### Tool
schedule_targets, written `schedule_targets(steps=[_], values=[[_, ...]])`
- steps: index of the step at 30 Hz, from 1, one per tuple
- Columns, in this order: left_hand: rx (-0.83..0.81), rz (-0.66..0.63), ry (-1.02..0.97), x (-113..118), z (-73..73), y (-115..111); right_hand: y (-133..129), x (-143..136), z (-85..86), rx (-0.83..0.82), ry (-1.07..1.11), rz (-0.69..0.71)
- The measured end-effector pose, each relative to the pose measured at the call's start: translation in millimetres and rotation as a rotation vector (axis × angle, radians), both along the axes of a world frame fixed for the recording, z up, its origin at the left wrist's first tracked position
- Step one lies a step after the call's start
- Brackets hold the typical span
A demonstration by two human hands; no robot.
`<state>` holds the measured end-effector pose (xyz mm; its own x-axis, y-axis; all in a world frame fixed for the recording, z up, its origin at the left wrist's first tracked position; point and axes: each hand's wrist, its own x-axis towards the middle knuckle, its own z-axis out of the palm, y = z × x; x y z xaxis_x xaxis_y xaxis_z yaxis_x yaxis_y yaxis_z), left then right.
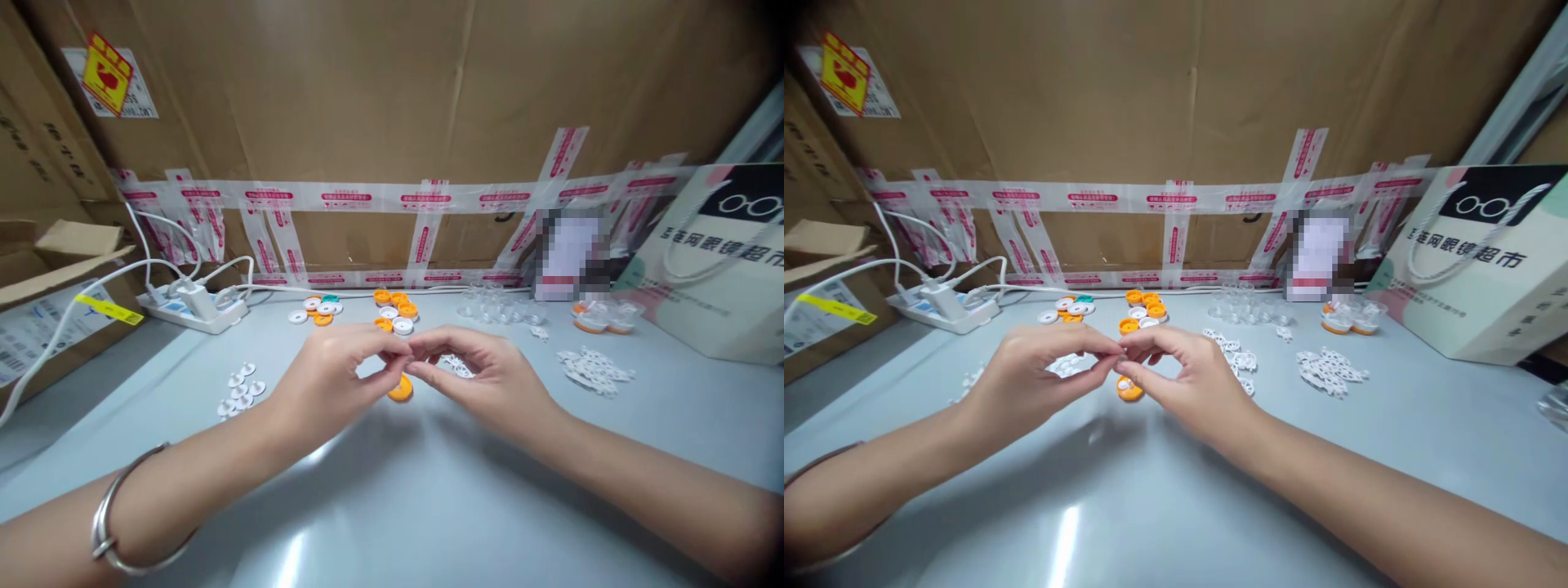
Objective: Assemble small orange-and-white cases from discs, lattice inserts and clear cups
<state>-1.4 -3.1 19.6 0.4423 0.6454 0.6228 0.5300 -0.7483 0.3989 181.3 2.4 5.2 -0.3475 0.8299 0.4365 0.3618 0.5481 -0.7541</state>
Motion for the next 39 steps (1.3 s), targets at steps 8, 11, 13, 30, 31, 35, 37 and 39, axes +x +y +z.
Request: schedule_targets(steps=[8,11,13,30,31,35,37,39], values=[[-0.084,0.036,-0.112,3.1,-16.2,1.1,-3.3,4.3,-15.6,0.105,0.055,-0.064],[-0.107,0.026,0.023,-7.0,-23.0,3.8,3.4,10.0,-23.4,0.063,-0.041,-0.083],[-0.066,-0.041,0.222,-14.9,-29.2,2.6,9.7,14.9,-28.6,0.044,-0.116,-0.101],[0.062,-0.096,0.602,-27.7,-71.2,7.7,34.9,15.7,-55.7,0.468,-0.479,0.130],[0.070,-0.101,0.600,-28.1,-73.2,7.7,35.0,15.7,-55.9,0.469,-0.478,0.136],[0.107,-0.073,0.621,-28.2,-77.6,6.2,34.8,16.9,-55.9,0.463,-0.489,0.150],[0.114,-0.034,0.619,-28.4,-78.3,6.0,34.7,17.7,-56.0,0.463,-0.502,0.152],[0.119,-0.041,0.614,-29.2,-78.6,6.8,34.6,18.1,-56.2,0.470,-0.512,0.149]])
